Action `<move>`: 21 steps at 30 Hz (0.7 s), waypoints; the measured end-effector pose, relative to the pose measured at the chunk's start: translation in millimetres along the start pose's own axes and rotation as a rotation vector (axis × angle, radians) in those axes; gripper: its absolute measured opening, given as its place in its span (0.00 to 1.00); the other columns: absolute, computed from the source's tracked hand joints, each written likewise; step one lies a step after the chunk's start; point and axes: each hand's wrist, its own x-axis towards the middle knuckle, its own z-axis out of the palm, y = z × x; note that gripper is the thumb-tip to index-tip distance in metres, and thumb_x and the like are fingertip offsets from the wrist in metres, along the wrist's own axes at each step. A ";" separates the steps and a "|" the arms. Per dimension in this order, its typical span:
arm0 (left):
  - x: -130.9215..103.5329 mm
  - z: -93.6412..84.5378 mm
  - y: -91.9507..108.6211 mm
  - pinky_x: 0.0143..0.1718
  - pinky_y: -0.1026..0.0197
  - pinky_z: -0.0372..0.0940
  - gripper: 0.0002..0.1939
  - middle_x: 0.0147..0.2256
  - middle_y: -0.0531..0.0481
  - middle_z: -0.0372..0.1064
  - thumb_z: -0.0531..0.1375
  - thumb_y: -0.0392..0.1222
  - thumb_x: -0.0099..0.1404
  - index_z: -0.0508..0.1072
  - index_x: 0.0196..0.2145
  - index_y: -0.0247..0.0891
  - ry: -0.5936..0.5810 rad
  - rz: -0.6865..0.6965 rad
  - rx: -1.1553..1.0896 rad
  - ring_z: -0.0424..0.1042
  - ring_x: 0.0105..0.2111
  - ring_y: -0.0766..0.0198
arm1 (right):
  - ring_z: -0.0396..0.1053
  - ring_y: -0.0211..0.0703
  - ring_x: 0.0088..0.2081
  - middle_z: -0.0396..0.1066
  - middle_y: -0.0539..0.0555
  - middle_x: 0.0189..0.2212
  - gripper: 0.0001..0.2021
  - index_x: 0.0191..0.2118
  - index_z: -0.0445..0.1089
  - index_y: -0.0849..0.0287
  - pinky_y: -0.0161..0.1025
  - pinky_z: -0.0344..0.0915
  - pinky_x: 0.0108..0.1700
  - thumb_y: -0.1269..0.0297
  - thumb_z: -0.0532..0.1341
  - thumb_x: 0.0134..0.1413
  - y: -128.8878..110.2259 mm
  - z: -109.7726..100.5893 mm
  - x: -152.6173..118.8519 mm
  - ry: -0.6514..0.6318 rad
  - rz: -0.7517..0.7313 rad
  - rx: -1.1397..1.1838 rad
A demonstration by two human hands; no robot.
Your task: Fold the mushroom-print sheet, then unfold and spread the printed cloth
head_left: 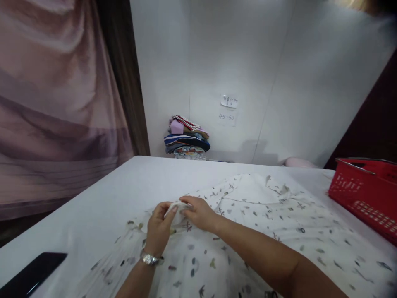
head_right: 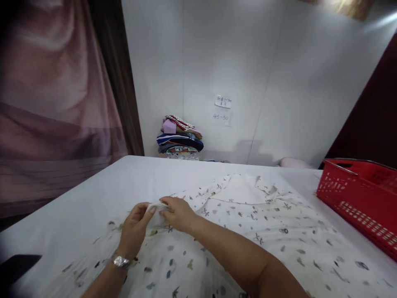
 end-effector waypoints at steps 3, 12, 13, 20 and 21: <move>3.2 -2.7 -4.2 0.34 0.65 0.61 0.13 0.32 0.53 0.65 0.59 0.49 0.55 0.65 0.34 0.38 0.134 0.053 -0.010 0.65 0.32 0.67 | 0.58 0.45 0.51 0.64 0.56 0.48 0.21 0.51 0.59 0.56 0.47 0.54 0.53 0.72 0.54 0.49 1.1 -10.2 -15.4 0.129 -0.207 -0.209; 4.0 -1.7 -11.3 0.21 0.69 0.52 0.14 0.21 0.59 0.54 0.58 0.51 0.55 0.61 0.34 0.40 0.333 0.048 0.006 0.55 0.19 0.72 | 0.63 0.44 0.44 0.68 0.54 0.40 0.12 0.43 0.66 0.53 0.46 0.61 0.47 0.69 0.54 0.52 62.7 -35.8 -71.1 0.276 0.003 -0.214; 3.1 -0.8 -10.1 0.20 0.69 0.51 0.15 0.21 0.60 0.53 0.58 0.51 0.55 0.61 0.34 0.40 0.332 0.042 -0.006 0.54 0.18 0.73 | 0.62 0.44 0.46 0.67 0.54 0.42 0.13 0.44 0.66 0.53 0.47 0.60 0.49 0.69 0.53 0.52 68.1 -37.3 -69.8 0.259 0.007 -0.239; -1.6 -0.1 1.2 0.16 0.69 0.44 0.14 0.18 0.62 0.47 0.57 0.50 0.56 0.61 0.34 0.39 0.342 0.086 0.073 0.47 0.16 0.74 | 0.57 0.46 0.51 0.62 0.57 0.49 0.17 0.48 0.63 0.58 0.48 0.54 0.54 0.70 0.53 0.50 85.4 -39.9 -33.4 0.150 0.019 -0.354; -1.7 -0.6 2.3 0.16 0.69 0.43 0.14 0.18 0.62 0.46 0.56 0.50 0.57 0.60 0.34 0.38 0.343 0.097 0.081 0.46 0.16 0.74 | 0.58 0.46 0.50 0.63 0.58 0.47 0.16 0.48 0.63 0.58 0.48 0.55 0.53 0.69 0.53 0.51 87.0 -39.4 -28.4 0.118 0.022 -0.356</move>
